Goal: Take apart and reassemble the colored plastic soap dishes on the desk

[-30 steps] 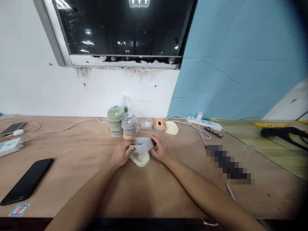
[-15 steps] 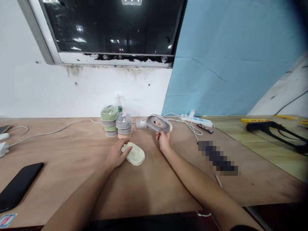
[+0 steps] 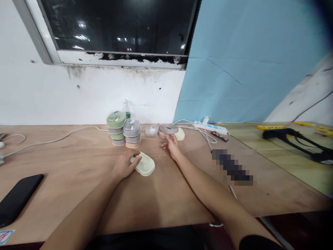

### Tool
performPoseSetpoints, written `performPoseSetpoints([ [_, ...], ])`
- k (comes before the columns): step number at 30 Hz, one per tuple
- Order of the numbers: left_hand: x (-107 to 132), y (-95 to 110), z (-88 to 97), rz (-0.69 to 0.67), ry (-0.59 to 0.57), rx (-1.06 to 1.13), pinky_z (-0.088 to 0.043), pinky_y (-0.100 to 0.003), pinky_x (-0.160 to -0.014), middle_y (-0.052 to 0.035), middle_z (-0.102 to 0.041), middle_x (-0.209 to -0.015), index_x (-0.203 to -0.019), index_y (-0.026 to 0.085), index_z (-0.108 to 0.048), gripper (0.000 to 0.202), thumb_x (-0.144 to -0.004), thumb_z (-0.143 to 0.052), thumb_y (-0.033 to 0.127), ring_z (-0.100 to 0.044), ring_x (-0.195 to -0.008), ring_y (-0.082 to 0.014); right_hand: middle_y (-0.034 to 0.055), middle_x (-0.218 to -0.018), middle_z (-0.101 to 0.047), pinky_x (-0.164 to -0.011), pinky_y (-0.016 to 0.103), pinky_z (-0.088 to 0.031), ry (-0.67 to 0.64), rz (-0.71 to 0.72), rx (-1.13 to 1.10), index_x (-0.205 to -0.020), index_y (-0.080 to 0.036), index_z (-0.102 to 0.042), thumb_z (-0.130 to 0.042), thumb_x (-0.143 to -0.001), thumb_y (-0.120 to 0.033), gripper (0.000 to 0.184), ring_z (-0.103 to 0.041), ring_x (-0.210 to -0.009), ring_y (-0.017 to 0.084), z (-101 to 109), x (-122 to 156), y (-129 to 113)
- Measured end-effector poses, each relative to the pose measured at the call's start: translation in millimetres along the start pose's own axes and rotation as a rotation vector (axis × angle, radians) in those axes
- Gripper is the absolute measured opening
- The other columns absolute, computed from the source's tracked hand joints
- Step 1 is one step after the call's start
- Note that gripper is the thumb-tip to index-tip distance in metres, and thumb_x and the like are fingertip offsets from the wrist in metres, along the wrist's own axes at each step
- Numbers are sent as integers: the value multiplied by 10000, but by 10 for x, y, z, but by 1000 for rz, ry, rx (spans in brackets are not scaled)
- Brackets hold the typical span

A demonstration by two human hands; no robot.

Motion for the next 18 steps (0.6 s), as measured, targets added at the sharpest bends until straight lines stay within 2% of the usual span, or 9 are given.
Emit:
performPoseSetpoints([
  [4, -4, 16, -6, -1, -29, 2, -499, -336, -803, -55, -684, -966, -1071, 209, -626, 312, -916, -466, 427, -639, -895, -198, -23, -815, -671, -347, 155, -380, -48, 8, 77, -1018, -224, -502, -635, -734, -559, 459, -559, -428, 65, -23, 14, 34],
  [10, -14, 12, -35, -4, -30, -1, -503, -357, -842, -71, -690, -1005, -1046, 203, -644, 336, -906, -465, 451, -638, -932, -215, -19, -633, -620, -317, 149, -353, 80, 10, 151, -885, -182, -562, -514, -813, -633, 459, -491, -370, 53, 27, -71, 53],
  [14, -17, -4, -54, 1, -38, -9, -502, -361, -862, -70, -692, -1026, -1035, 206, -650, 337, -904, -465, 454, -640, -944, -217, -28, -584, -588, -306, 155, -363, 94, -17, 214, -829, -178, -555, -473, -843, -634, 463, -469, -344, 53, 11, -162, 118],
  [18, -20, -18, -63, -1, -51, -13, -509, -354, -844, -64, -693, -1009, -1047, 209, -647, 338, -905, -463, 454, -643, -933, -216, -27, -602, -590, -293, 173, -354, 75, -31, 292, -857, -191, -543, -412, -897, -585, 417, -490, -337, 70, -9, -234, 172],
])
Point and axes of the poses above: each hand's wrist, its own x-axis away from the middle knuckle, its own z-axis out of the back of the hand, y = z × x, the point moved 4 cm from there along -x, towards the middle knuckle
